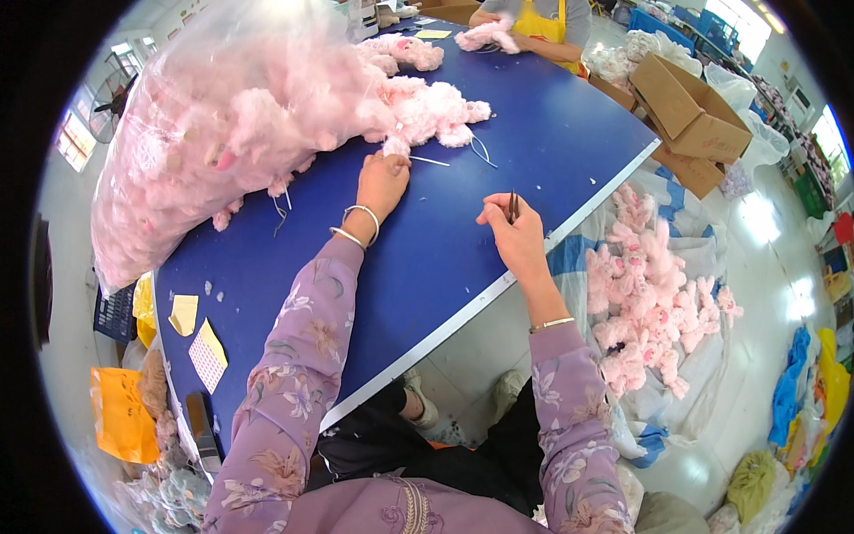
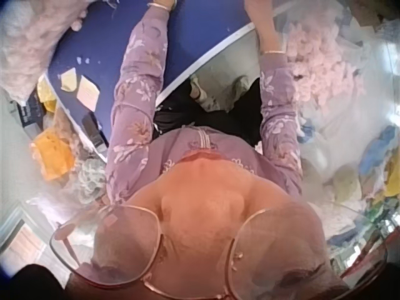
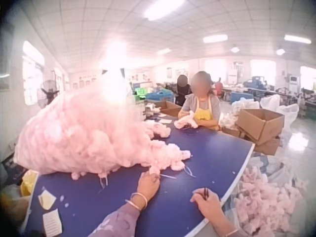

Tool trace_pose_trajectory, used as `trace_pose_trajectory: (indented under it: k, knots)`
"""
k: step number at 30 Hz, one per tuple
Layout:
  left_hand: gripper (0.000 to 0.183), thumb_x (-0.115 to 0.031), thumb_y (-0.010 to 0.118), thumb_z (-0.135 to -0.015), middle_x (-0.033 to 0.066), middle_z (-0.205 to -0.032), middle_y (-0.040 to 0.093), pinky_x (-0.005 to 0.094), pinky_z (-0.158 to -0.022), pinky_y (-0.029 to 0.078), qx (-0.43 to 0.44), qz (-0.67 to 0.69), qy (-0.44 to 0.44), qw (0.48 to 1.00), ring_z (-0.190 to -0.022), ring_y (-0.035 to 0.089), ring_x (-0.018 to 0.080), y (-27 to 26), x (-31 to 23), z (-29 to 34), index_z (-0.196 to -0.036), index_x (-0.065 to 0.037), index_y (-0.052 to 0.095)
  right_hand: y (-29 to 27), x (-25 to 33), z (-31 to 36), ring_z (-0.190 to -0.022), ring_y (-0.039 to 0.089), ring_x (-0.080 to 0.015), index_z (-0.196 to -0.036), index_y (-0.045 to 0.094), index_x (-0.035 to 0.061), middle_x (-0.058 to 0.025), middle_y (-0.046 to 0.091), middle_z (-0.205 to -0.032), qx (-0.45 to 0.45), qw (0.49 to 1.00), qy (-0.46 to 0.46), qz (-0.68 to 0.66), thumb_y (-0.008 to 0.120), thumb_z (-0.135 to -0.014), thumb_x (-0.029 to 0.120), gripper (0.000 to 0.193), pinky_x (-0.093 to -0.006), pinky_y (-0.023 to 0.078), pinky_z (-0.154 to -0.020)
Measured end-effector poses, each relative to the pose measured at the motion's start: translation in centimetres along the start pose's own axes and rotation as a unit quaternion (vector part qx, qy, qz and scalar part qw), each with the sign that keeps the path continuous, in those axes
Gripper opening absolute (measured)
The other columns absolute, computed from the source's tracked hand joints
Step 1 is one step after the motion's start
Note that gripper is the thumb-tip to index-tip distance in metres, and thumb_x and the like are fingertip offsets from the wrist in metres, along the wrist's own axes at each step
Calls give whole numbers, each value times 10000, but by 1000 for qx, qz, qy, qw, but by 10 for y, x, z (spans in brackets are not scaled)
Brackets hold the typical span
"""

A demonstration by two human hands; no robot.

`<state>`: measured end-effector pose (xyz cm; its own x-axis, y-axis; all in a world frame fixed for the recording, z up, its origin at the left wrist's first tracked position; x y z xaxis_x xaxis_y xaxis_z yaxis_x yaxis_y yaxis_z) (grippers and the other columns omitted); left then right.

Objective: The person trims loose threads and fluff from pink stuffed bunny toys using small scissors. They handle the toys one at a time, cut visible threads, and place the finished items on the table.

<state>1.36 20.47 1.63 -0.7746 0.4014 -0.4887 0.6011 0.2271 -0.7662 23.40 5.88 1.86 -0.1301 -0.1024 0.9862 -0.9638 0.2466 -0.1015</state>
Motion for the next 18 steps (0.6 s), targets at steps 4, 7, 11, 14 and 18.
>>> trace_pose_trajectory:
  k: [4, 7, 11, 14, 18]
  knots:
    - [213, -185, 636, -847, 219, -926, 678, 363, -795, 520, 26, 124, 56, 990, -861, 656, 311, -7, -46, 42, -986, -44, 713, -8, -4, 0, -796, 605, -93, -1019, 612, -16, -51, 681, -877, -24, 999, 6, -33, 589, -911, 126, 180, -233, 466, -732]
    - [225, -165, 645, -841, 185, -922, 685, 333, -762, 520, 74, 270, 89, 956, -830, 667, 257, -16, -79, 87, -1019, -39, 701, -5, -5, -2, -827, 603, -101, -1029, 608, -22, -64, 675, -921, -41, 999, -34, -6, 578, -894, 97, 183, -231, 462, -738]
    - [456, -155, 657, -832, 110, -893, 661, 308, -698, 498, 200, 367, 145, 897, -755, 620, 184, -32, -135, 138, -1267, -64, 554, -7, -14, -4, -898, 596, -122, -1063, 596, -30, -84, 658, -1000, -53, 995, -78, -18, 539, -856, 46, 227, -243, 462, -782]
    - [472, -73, 627, -819, 83, -900, 624, 310, -678, 484, 147, 402, 159, 890, -720, 580, 201, -43, -143, 152, -1278, -51, 517, -6, -11, -1, -935, 591, -137, -1090, 585, -31, -89, 647, -1023, -28, 995, -55, -79, 506, -835, 22, 272, -256, 460, -823]
    - [525, -53, 664, -723, 147, -1161, 591, 448, -959, 380, -66, 164, 267, 947, -1080, 545, 334, -72, -129, 136, -1229, -55, 523, -1, 3, 7, -776, 561, -78, -1089, 596, -18, -61, 639, -998, -32, 996, -85, 18, 503, -844, 14, 264, -223, 455, -693]
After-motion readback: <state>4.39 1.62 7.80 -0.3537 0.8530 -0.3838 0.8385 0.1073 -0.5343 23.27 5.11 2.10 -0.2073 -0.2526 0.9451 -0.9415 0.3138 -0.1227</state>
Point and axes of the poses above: each hand's wrist, its own z-axis away from the middle knuckle, its own y-axis out of the palm, x = y × z, the point moved 7 cm from there along -z, towards the middle knuckle
